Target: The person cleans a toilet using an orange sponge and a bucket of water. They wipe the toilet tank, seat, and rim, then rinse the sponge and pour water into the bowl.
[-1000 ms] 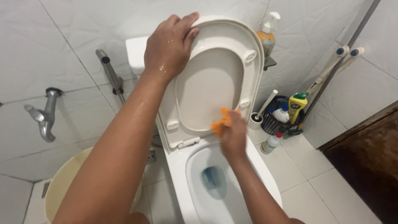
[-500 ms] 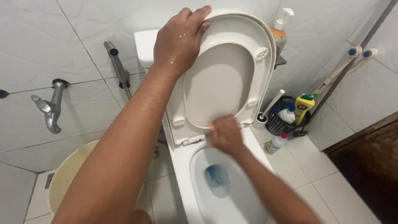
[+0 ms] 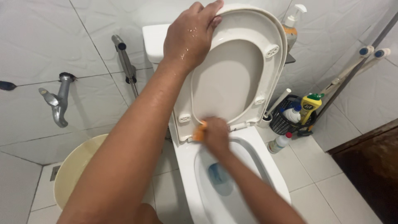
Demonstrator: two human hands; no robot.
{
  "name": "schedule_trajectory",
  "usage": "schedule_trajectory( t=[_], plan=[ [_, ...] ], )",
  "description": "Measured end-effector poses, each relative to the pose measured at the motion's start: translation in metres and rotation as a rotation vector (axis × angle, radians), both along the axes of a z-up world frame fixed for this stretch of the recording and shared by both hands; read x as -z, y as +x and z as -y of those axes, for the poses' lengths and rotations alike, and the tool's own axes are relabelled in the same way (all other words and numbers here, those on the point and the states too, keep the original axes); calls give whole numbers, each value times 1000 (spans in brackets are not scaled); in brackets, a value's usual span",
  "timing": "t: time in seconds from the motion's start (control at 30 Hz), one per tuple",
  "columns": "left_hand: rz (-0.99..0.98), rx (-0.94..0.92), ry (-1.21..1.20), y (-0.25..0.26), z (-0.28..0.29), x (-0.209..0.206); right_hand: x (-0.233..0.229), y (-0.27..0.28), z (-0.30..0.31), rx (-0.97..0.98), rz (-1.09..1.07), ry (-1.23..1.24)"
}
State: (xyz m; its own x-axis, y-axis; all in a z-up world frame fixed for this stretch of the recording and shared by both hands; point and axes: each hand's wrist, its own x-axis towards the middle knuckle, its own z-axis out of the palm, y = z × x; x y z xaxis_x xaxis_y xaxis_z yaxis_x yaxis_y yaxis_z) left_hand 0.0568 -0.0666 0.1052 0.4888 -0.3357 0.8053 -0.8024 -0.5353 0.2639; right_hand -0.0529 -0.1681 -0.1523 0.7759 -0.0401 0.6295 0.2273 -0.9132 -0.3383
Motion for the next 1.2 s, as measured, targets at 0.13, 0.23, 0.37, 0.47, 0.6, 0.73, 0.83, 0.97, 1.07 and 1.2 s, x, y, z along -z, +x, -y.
schedule_trajectory(
  t=[0.13, 0.23, 0.37, 0.47, 0.6, 0.73, 0.83, 0.97, 1.07, 1.2],
  plan=[
    [122, 43, -38, 8, 0, 6, -21, -12, 55, -9, -45, -330],
    [205, 16, -23, 13, 0, 10, -26, -21, 41, -7, 17, -268],
    [158, -57, -7, 3, -6, 21, -22, -22, 7, 4, -13, -79],
    [154, -90, -43, -13, -29, 44, -21, -15, -4, -9, -160, 184],
    [-90, -68, -159, -64, -63, 114, -13, -21, -42, -105, -27, 438],
    [-443, -59, -386, -108, -74, 165, -24, -12, -67, -128, 84, 325],
    [-603, -25, -498, -109, -76, 180, -34, 2, -73, -105, 3, 475],
    [-663, -41, -499, -97, -81, 181, -22, 9, -56, -139, 90, 259],
    [-643, -75, -424, -96, -83, 177, -18, 0, -9, -157, -51, 11],
    [-597, -100, -365, -95, -84, 175, -16, 3, -7, -99, -202, 18]
  ],
)
